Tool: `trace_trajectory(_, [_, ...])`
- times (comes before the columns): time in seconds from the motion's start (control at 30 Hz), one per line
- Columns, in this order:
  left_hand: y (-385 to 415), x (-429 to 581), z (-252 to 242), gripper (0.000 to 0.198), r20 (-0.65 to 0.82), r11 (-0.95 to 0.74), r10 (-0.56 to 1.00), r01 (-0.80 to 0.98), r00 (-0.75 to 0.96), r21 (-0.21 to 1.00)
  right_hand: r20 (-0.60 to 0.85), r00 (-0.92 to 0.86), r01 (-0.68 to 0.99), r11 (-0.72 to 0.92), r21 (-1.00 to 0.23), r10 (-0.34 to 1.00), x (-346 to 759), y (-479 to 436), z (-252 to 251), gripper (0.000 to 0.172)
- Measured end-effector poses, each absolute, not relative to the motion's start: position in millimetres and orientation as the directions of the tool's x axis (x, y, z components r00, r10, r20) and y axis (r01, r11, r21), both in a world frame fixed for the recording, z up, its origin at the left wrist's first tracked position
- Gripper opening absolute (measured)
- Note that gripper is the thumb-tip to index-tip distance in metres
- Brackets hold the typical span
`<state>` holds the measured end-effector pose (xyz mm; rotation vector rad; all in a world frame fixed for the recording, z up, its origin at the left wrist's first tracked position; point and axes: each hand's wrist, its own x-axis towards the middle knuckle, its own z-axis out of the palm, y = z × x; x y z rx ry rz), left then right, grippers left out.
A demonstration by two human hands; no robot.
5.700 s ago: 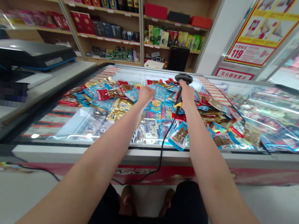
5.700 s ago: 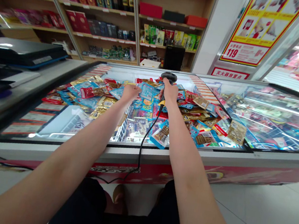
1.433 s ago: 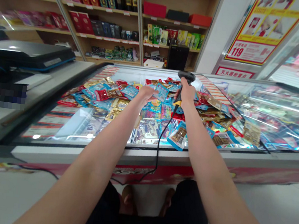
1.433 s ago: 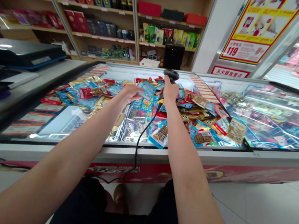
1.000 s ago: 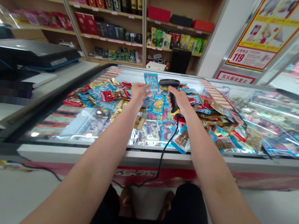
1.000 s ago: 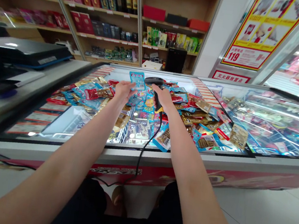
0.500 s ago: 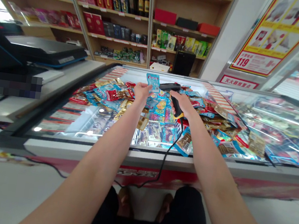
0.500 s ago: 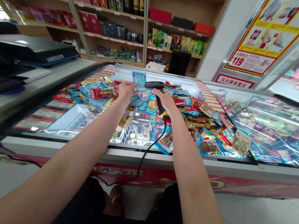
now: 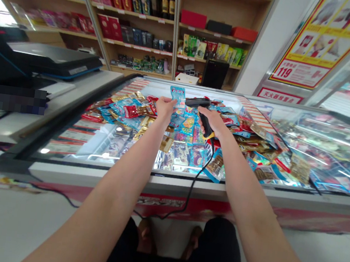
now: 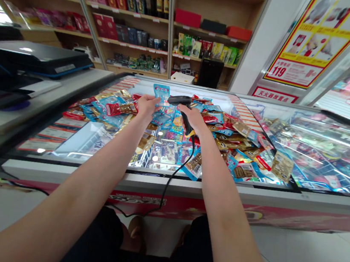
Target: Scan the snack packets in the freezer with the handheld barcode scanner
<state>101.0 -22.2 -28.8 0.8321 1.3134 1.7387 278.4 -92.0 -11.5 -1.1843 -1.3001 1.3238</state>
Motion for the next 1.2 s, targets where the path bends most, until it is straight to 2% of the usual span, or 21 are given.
trace_trajectory(0.23, [-23.6,101.7,-27.7,0.026,0.048,-0.145,0.875,-0.166,-0.482,0.975,-0.050,-0.118,0.045,-0.045,-0.998,0.992,276.2,-97.1,-6.5,0.031])
trace_trajectory(0.53, [-19.7,98.9,-31.7,0.025,0.068,-0.157,0.869,-0.144,-0.491,0.977,-0.057,-0.112,0.062,-0.050,-0.997,0.992,276.6,-97.2,-6.6,0.036])
trace_trajectory(0.67, [-15.0,97.3,-35.5,0.026,0.077,-0.169,0.863,-0.142,-0.500,0.975,-0.018,-0.121,0.044,-0.013,-0.999,0.992,276.8,-94.6,-10.1,0.034])
trace_trajectory(1.2, [-10.8,96.1,-39.1,0.026,0.092,-0.180,0.860,-0.130,-0.503,0.975,-0.033,-0.143,0.031,-0.029,-0.999,0.989,278.6,-93.5,-11.8,0.031])
